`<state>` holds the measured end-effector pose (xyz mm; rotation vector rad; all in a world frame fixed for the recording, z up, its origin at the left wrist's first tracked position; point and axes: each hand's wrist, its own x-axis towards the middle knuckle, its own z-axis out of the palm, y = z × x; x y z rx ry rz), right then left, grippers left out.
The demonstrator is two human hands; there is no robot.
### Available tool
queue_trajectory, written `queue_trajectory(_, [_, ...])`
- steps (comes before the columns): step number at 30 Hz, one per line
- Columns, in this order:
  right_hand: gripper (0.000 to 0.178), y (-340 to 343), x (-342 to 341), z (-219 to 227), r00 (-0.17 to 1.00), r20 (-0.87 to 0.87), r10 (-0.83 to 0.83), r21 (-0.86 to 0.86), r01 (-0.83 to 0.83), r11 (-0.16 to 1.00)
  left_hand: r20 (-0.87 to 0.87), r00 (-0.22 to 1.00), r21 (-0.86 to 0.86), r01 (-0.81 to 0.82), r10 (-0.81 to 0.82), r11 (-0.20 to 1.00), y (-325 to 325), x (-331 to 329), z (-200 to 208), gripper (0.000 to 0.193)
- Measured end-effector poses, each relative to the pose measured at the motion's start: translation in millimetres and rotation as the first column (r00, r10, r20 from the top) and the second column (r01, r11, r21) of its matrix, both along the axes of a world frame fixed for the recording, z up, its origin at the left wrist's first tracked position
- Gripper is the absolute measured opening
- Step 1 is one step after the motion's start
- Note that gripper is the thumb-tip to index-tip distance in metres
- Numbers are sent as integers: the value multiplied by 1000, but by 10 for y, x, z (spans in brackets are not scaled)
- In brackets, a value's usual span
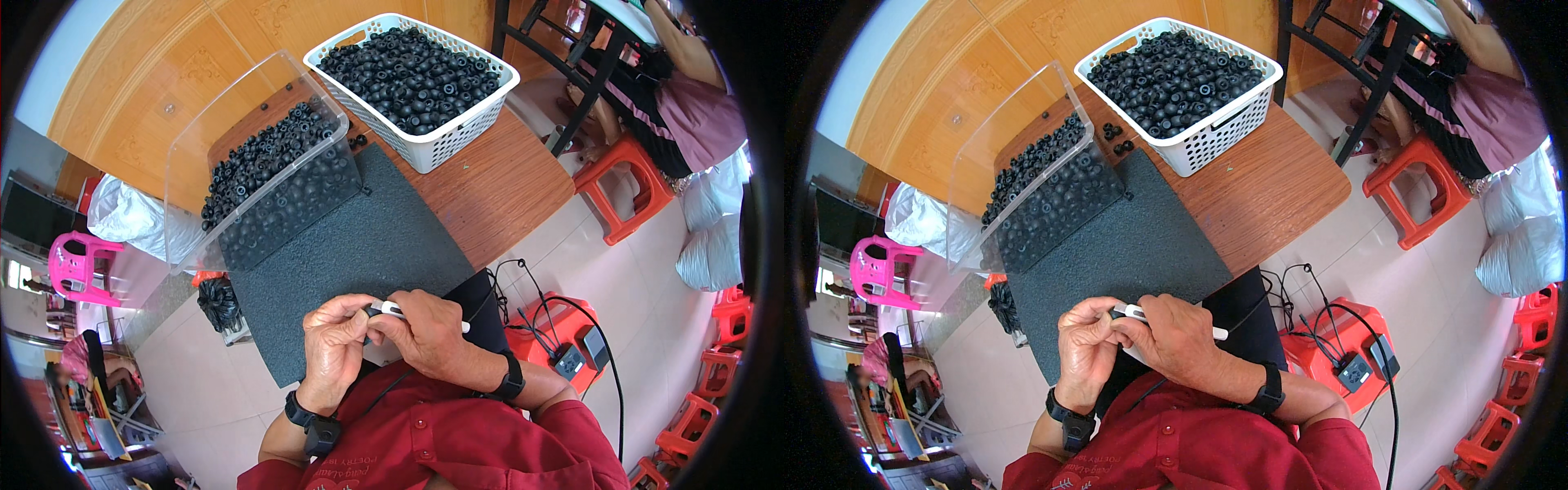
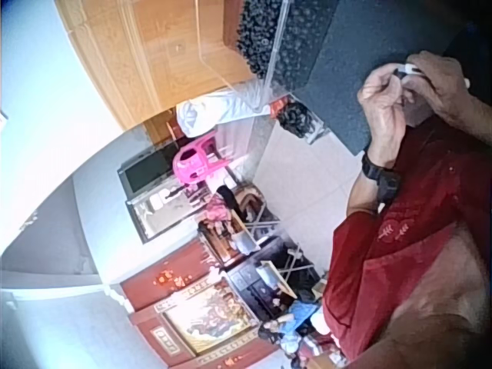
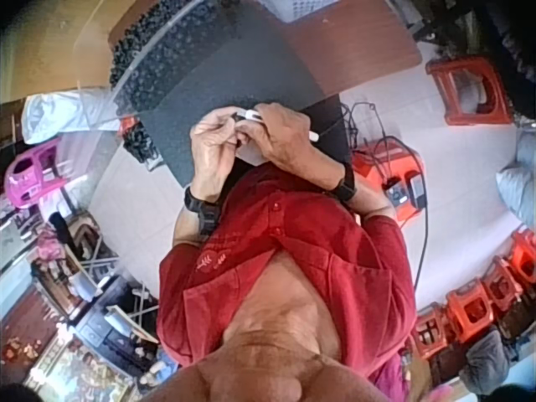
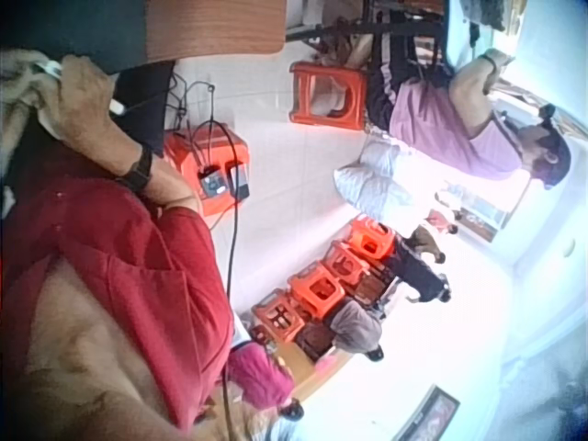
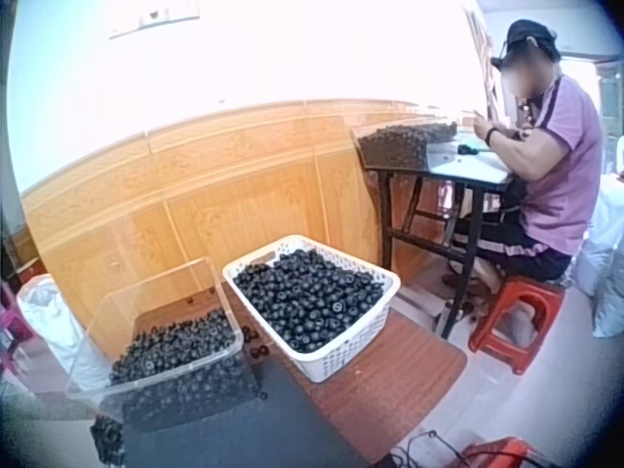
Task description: Manually assembling small black rubber caps onto white plastic inserts.
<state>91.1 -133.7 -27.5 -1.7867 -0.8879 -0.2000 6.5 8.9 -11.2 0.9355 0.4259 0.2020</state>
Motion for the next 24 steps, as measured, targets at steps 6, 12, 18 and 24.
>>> queue_trajectory(6, [36,-12,6,-12,1000,7,19,-8,-19,1000,-2,1000,21,-2,2,1000,-3,-4,7,24])
queue_trajectory(12, [37,-21,17,-26,999,19,33,-24,-33,999,-5,1000,18,-3,3,1000,-11,-9,-3,24])
queue_trajectory(18, [37,-31,22,-45,995,63,72,-43,-70,997,-49,999,1,14,-13,1000,6,-25,-29,24])
queue_trajectory(24, [33,-14,-12,-5,975,-187,121,97,-104,990,-3,1000,36,10,-10,999,-23,-7,58,22])
